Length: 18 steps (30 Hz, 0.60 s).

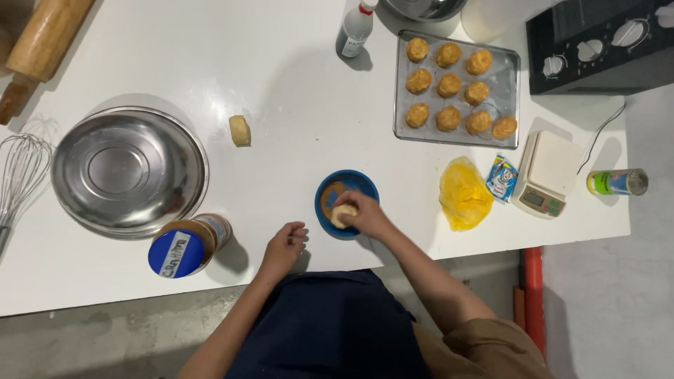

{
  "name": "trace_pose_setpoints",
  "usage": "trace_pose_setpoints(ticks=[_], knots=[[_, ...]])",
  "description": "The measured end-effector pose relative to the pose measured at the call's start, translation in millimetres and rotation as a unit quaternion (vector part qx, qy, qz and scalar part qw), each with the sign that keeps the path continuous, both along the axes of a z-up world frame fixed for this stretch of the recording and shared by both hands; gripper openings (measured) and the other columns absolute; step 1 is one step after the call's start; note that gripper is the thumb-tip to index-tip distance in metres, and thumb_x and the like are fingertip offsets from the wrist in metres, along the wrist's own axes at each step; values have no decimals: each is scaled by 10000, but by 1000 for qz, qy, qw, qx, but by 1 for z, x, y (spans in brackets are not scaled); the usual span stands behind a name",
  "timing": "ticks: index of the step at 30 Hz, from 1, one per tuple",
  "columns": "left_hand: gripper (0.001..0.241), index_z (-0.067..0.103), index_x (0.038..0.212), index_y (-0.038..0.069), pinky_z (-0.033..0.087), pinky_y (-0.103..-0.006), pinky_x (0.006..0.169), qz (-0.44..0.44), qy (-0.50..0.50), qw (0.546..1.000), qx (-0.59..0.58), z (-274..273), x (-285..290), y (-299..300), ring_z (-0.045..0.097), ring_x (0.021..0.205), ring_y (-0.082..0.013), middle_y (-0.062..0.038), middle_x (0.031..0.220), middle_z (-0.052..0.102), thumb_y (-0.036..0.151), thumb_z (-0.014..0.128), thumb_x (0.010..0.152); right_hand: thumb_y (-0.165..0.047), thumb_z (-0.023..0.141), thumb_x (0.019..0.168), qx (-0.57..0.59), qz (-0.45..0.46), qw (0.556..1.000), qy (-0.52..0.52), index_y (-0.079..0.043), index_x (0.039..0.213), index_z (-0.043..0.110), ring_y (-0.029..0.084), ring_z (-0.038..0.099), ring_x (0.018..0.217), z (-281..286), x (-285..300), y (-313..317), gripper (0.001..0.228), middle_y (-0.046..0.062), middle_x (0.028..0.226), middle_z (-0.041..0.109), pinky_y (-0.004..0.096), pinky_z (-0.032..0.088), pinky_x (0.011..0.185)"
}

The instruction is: Coating small pieces of dough in a cinnamon-sugar mixture and arranging them on a baking sheet.

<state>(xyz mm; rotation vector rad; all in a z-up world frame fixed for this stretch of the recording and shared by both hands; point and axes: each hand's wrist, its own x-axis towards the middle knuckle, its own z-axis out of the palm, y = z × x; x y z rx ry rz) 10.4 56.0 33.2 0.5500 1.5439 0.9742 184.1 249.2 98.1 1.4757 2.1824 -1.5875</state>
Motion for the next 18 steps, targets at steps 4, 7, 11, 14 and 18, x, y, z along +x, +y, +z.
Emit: trace_pose_setpoints(ticks=[4, 7, 11, 14, 18], knots=[[472, 594, 1349, 34, 582, -308, 883, -7, 47, 998, 33, -1, 10, 23, 715, 1032, -185, -114, 1199, 726, 38, 597, 877, -118, 742, 876, 93, 103, 989, -43, -90, 1199, 716, 296, 689, 1135, -19, 2, -17, 325, 129, 1218, 715, 396, 539, 984], [522, 563, 1391, 32, 583, -319, 873, -10, 58, 998, 20, 12, 12, 39, 704, 1031, -190, -111, 1222, 710, 36, 596, 870, -49, 761, 742, 306, 138, 942, -9, -54, 1219, 708, 416, 616, 1149, 4, 3, -17, 480, 226, 1290, 602, 453, 492, 958], [548, 551, 1413, 38, 583, -323, 867, -6, 75, 997, 5, 21, 18, 55, 699, 1020, -190, -104, 1228, 705, 44, 596, 867, -22, 662, 890, 253, 85, 963, 37, -45, 1268, 688, 372, 629, 1169, -4, 29, 5, 379, 215, 1391, 557, 415, 523, 963], [560, 546, 1424, 44, 579, -327, 862, -2, 94, 995, -16, 29, 24, 67, 696, 992, -193, -99, 1219, 699, 54, 600, 867, -79, 649, 940, 171, 67, 983, 17, -48, 1206, 676, 313, 679, 1082, 9, 33, 21, 269, 154, 1284, 629, 382, 558, 917], [574, 540, 1438, 46, 573, -332, 860, 5, 114, 993, -44, 32, 33, 76, 680, 969, -189, -103, 1189, 680, 61, 606, 868, -87, 664, 942, 145, 77, 985, 44, -26, 1075, 662, 265, 699, 923, 11, 30, 30, 146, 133, 1111, 668, 366, 568, 817]])
